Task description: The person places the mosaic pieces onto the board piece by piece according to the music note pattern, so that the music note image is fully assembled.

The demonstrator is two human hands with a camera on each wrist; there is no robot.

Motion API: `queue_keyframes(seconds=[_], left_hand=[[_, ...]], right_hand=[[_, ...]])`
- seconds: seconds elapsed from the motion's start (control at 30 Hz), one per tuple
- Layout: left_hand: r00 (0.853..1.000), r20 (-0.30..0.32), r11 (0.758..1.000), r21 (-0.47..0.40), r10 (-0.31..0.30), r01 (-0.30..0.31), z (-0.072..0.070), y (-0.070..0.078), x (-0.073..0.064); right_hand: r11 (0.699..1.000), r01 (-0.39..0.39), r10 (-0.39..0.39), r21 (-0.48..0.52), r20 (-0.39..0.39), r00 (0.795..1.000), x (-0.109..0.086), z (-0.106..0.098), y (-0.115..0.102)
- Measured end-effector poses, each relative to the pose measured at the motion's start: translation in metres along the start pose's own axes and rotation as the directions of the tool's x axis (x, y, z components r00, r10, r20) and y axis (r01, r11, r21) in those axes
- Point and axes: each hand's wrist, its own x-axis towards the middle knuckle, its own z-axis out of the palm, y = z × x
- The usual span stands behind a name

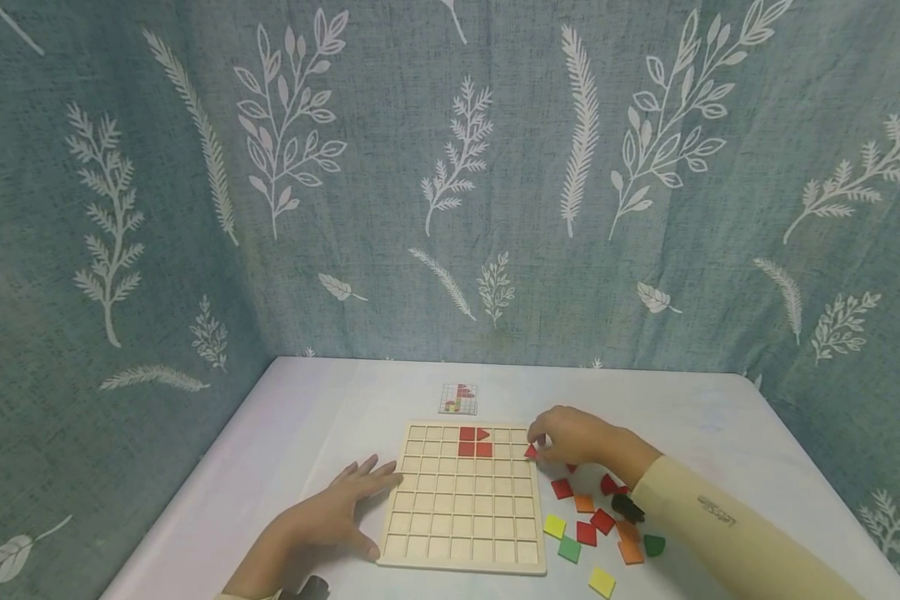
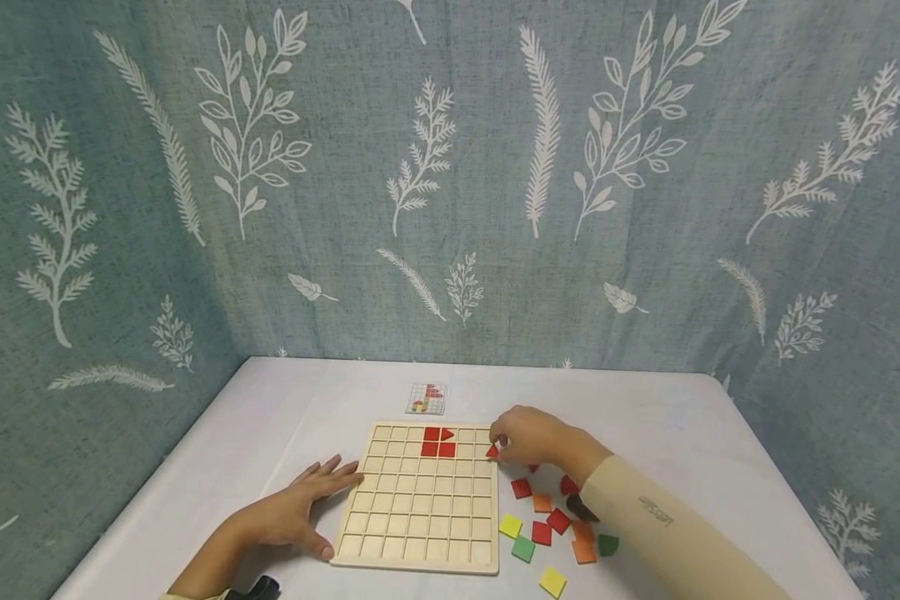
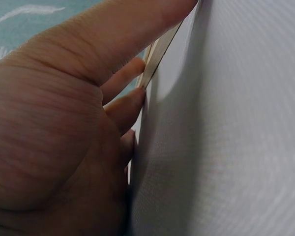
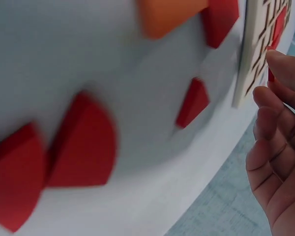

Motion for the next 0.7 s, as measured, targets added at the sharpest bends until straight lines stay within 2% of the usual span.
queue_keyframes(seconds=[0.1, 0.23, 0.5, 0.7], left_hand=[[1.000, -0.001, 1.000, 0.005, 0.004, -0.004, 0.000, 0.000, 0.000], [1.000, -0.003, 1.000, 0.000, -0.001, 0.001, 0.001, 0.000, 0.000], [0.999, 0.006, 0.999, 0.005, -0.033, 0.033, 0.002, -0.001, 0.001], [0.999, 0.004, 0.999, 0.003, -0.041, 0.041, 0.001, 0.000, 0.001]], right_hand=[[0.997, 0.072, -0.073, -0.031, -0.023, 0.997, 0.006, -0.001, -0.004], [0.992, 0.123, -0.124, -0.034, -0.033, 0.992, 0.015, 0.001, -0.010], [0.997, 0.060, -0.059, -0.039, 0.021, 0.998, 0.031, 0.007, -0.021], [0.995, 0.097, -0.096, -0.026, 0.018, 0.995, 0.034, 0.007, -0.027]])
